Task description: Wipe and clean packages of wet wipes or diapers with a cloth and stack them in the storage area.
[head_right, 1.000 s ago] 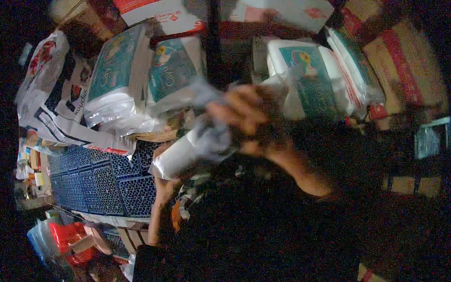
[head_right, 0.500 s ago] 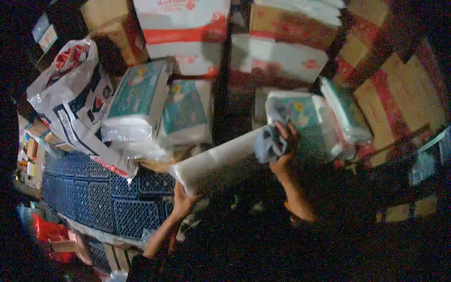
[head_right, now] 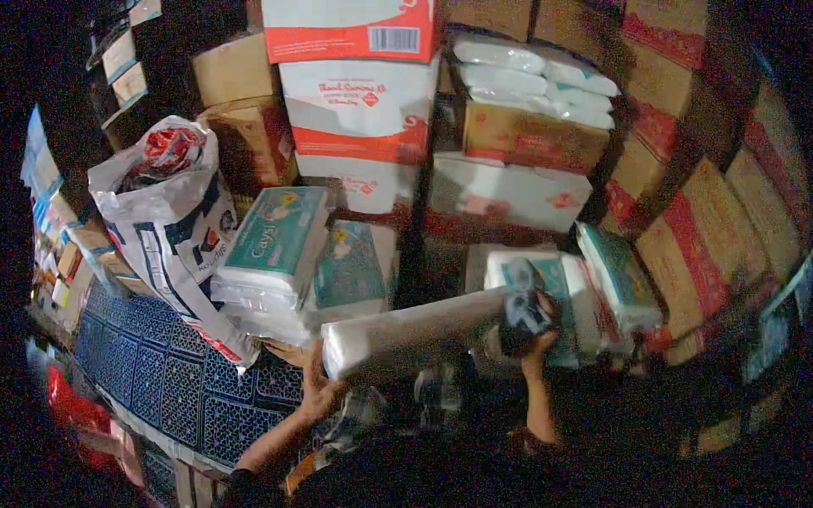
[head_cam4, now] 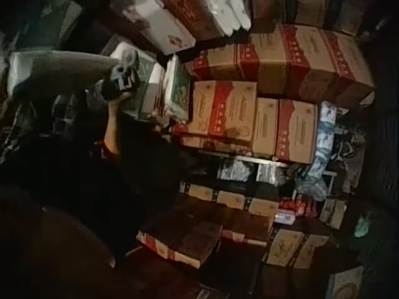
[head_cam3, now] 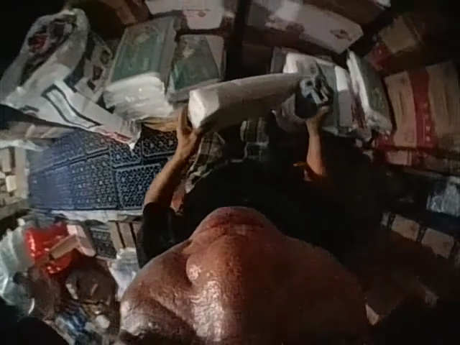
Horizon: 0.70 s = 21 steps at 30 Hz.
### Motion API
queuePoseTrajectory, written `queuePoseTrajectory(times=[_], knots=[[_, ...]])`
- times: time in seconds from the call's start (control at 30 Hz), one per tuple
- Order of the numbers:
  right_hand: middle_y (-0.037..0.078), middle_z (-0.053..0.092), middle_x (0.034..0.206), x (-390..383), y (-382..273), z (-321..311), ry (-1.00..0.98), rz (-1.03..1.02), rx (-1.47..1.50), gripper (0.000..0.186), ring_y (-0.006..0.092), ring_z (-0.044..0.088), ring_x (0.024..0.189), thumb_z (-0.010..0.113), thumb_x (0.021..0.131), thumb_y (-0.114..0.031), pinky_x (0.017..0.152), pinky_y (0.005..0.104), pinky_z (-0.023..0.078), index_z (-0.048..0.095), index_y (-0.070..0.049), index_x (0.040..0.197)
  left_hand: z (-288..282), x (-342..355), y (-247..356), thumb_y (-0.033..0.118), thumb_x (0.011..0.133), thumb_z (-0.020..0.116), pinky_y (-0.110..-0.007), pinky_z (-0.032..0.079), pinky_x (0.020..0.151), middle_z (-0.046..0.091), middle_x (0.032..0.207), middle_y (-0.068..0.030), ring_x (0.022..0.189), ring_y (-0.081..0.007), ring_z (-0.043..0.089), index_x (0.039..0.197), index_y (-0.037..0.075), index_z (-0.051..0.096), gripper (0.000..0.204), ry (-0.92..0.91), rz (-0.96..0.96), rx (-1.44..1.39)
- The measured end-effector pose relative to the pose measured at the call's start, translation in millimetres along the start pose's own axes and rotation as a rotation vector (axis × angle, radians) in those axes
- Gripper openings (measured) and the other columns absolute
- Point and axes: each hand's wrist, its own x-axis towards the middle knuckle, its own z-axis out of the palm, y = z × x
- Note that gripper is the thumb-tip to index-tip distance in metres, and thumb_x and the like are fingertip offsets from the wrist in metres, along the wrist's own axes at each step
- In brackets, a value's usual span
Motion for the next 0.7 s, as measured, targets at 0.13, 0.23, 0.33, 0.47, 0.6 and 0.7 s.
queuePoseTrajectory(times=[0.13, 0.23, 0.33, 0.47, 0.6, 0.7], knots=[[0.010, 0.052, 0.109, 24.7, -8.4, -10.1, -0.111, 0.102, 0.535, 0.033, 0.0194, 0.050, 0.101, 0.047, 0.088, -0.021, 0.087, 0.0323, 0.040, 0.046, -0.001, 0.114, -0.9, 32.6, 15.0, 0.018, 0.067, 0.071, -0.031, 0.042, 0.078, 0.051, 0.097, -0.0125, 0.092, -0.0211, 0.051, 0.113, -0.001, 0.047, 0.055, -0.129, 0.265, 0.239], [0.013, 0.049, 0.114, 14.8, 29.5, -30.0, -0.102, 0.253, -0.164, 0.035, 0.0229, 0.047, 0.106, 0.049, 0.087, -0.020, 0.093, 0.0363, 0.037, 0.045, -0.001, 0.117, -1.1, 56.6, 7.2, 0.018, 0.062, 0.068, -0.037, 0.037, 0.078, 0.054, 0.103, -0.0111, 0.097, -0.0254, 0.049, 0.110, 0.004, 0.051, 0.053, 0.016, 0.252, 0.457], [0.019, 0.045, 0.120, -1.5, 19.9, -36.7, -0.217, 0.310, -0.522, 0.045, 0.0300, 0.040, 0.113, 0.052, 0.080, -0.015, 0.099, 0.0402, 0.027, 0.042, 0.002, 0.120, 11.1, 99.2, 15.9, 0.012, 0.057, 0.063, -0.040, 0.035, 0.079, 0.054, 0.107, -0.0079, 0.099, -0.0266, 0.049, 0.109, 0.009, 0.053, 0.052, 0.035, 0.694, 0.821], [0.024, 0.040, 0.126, 3.0, 17.3, -12.1, -0.366, 0.290, -0.826, 0.056, 0.0370, 0.033, 0.120, 0.054, 0.072, -0.009, 0.105, 0.0441, 0.018, 0.039, 0.005, 0.123, -0.4, 118.9, -20.1, 0.009, 0.054, 0.060, -0.043, 0.033, 0.080, 0.052, 0.110, -0.0062, 0.100, -0.0275, 0.049, 0.108, 0.017, 0.054, 0.054, 0.049, 0.783, 1.078], [0.018, 0.048, 0.111, 1.9, 8.7, -11.1, -0.294, 0.111, -0.752, 0.043, 0.0393, 0.043, 0.105, 0.059, 0.064, -0.008, 0.094, 0.0458, 0.029, 0.053, -0.002, 0.106, -45.5, 111.5, -111.5, 0.018, 0.065, 0.060, -0.045, 0.033, 0.082, 0.048, 0.118, -0.0077, 0.105, -0.0299, 0.045, 0.107, 0.017, 0.056, 0.043, -0.058, 0.669, 1.353], [0.014, 0.050, 0.103, 0.8, 8.5, -13.5, -0.264, 0.057, -0.756, 0.033, 0.0362, 0.044, 0.104, 0.063, 0.073, -0.022, 0.092, 0.0480, 0.030, 0.056, -0.009, 0.103, -57.2, 93.8, -125.8, 0.035, 0.058, 0.067, -0.047, 0.031, 0.085, 0.046, 0.120, -0.0123, 0.108, -0.0333, 0.042, 0.114, 0.019, 0.052, 0.061, -0.104, 0.540, 1.352]])
